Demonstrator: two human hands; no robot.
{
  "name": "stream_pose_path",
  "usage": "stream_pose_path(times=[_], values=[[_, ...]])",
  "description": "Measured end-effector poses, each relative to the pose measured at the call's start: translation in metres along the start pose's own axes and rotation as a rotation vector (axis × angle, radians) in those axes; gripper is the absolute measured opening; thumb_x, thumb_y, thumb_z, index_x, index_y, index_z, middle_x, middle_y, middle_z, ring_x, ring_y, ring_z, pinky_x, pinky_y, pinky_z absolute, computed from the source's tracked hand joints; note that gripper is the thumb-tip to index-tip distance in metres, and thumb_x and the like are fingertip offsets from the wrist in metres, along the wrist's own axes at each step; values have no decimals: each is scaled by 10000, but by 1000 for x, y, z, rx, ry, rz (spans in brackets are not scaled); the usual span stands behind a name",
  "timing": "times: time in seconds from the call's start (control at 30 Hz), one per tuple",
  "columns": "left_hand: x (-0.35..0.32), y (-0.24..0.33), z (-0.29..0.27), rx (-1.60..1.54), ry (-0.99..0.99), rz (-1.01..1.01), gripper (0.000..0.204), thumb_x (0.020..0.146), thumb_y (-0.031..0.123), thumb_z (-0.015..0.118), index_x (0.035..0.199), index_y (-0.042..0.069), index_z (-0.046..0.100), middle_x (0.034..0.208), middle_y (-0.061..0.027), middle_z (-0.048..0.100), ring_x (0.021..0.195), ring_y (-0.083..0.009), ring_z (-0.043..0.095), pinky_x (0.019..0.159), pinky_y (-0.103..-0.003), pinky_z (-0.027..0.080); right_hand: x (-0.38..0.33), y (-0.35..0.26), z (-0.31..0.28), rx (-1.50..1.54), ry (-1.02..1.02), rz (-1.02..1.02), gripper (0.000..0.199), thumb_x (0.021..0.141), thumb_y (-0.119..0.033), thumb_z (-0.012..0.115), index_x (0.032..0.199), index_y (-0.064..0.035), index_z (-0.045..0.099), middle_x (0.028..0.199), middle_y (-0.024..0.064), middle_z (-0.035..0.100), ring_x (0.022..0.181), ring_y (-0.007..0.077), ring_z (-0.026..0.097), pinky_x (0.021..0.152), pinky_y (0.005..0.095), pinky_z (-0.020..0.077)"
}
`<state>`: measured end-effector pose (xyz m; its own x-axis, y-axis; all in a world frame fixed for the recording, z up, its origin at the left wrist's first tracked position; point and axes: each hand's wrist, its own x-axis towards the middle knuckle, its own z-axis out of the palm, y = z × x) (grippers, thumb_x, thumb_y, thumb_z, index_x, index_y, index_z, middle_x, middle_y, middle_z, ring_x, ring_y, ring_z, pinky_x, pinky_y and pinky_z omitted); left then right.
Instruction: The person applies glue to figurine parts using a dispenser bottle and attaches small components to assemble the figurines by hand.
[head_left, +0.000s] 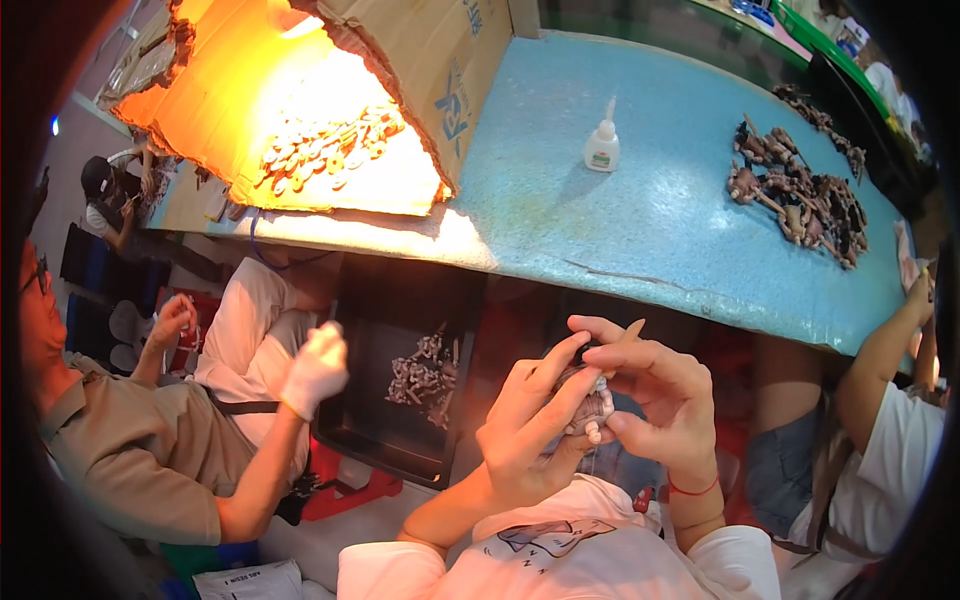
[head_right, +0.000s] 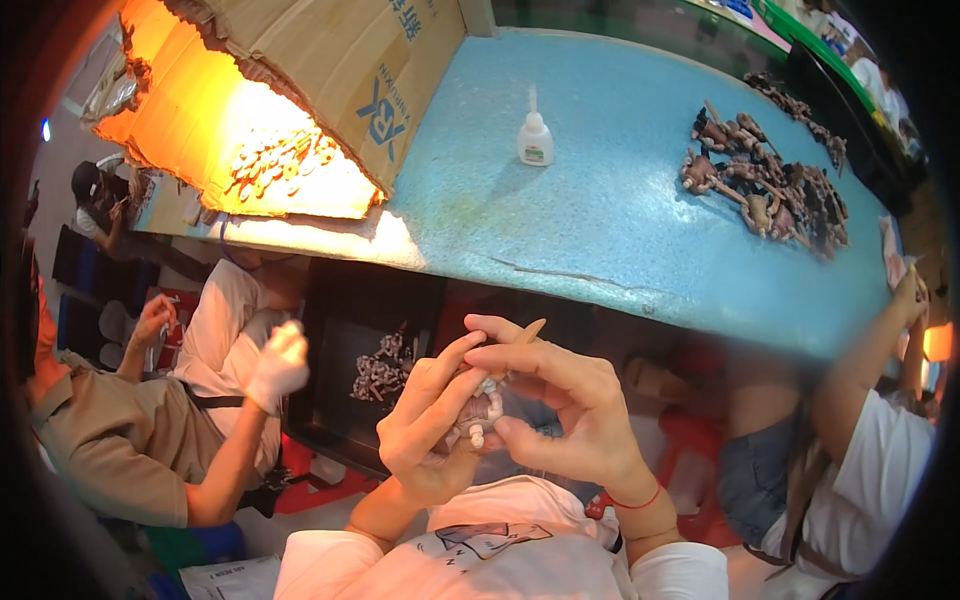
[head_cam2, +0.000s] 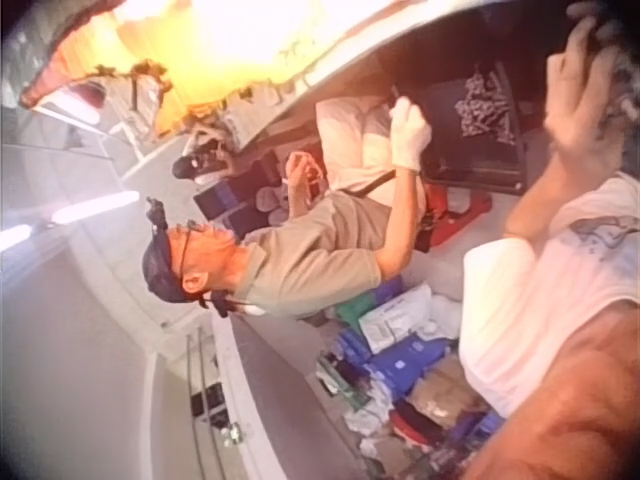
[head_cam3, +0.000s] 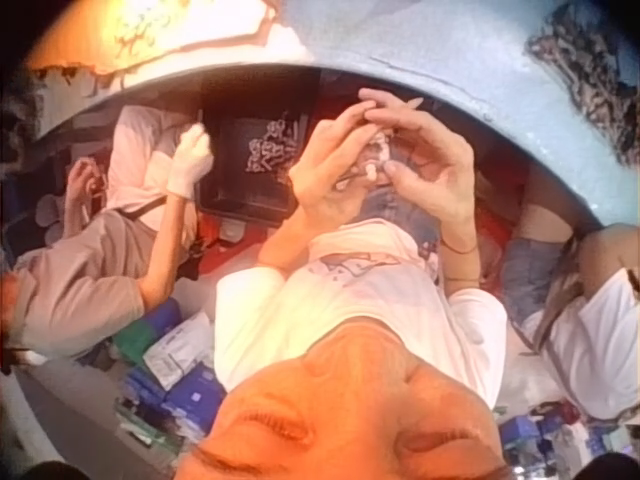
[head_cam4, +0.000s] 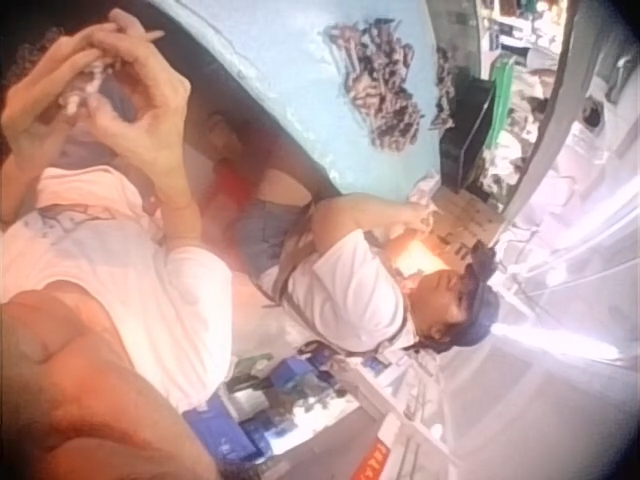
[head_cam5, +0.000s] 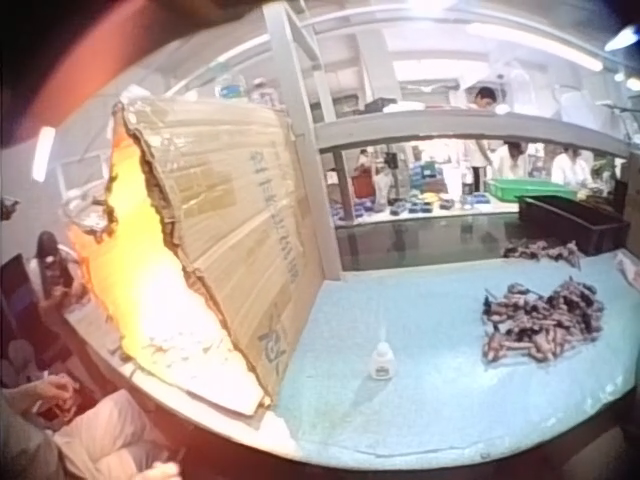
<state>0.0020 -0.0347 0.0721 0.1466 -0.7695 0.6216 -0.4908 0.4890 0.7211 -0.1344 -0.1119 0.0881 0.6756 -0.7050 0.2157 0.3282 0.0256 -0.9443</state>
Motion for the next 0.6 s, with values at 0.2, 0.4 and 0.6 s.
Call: stream_pose_path(times=[0.2, 0.4, 0.6], values=[[2, 2, 1, 47, 48, 6, 424, 666, 62, 724, 1049, -67, 597, 1114, -276, 540, 751, -273, 531, 625, -308, 476, 2, 7, 1, -84, 6, -117, 456, 597, 56, 548, 1052, 72, 582, 1103, 220, 573, 1159, 314, 485, 889, 356, 468], [0, 1, 2, 100, 59, 31, 446, 636, 69, 735, 1043, -57, 600, 1127, -261, 535, 716, -275, 525, 610, -312, 474, 3, 14, 0, -72, -11, -211, 453, 593, 64, 491, 1037, 112, 568, 1049, 231, 579, 1162, 366, 468, 885, 393, 472], [7, 9, 0, 195, 13, 19, 451, 644, 89, 722, 1043, -77, 592, 1091, -278, 544, 709, -271, 534, 596, -297, 474, 2, 20, 0, 108, 14, -162, 412, 634, 72, 470, 1034, 125, 550, 1105, 305, 521, 1209, 387, 404, 898, 428, 456]])
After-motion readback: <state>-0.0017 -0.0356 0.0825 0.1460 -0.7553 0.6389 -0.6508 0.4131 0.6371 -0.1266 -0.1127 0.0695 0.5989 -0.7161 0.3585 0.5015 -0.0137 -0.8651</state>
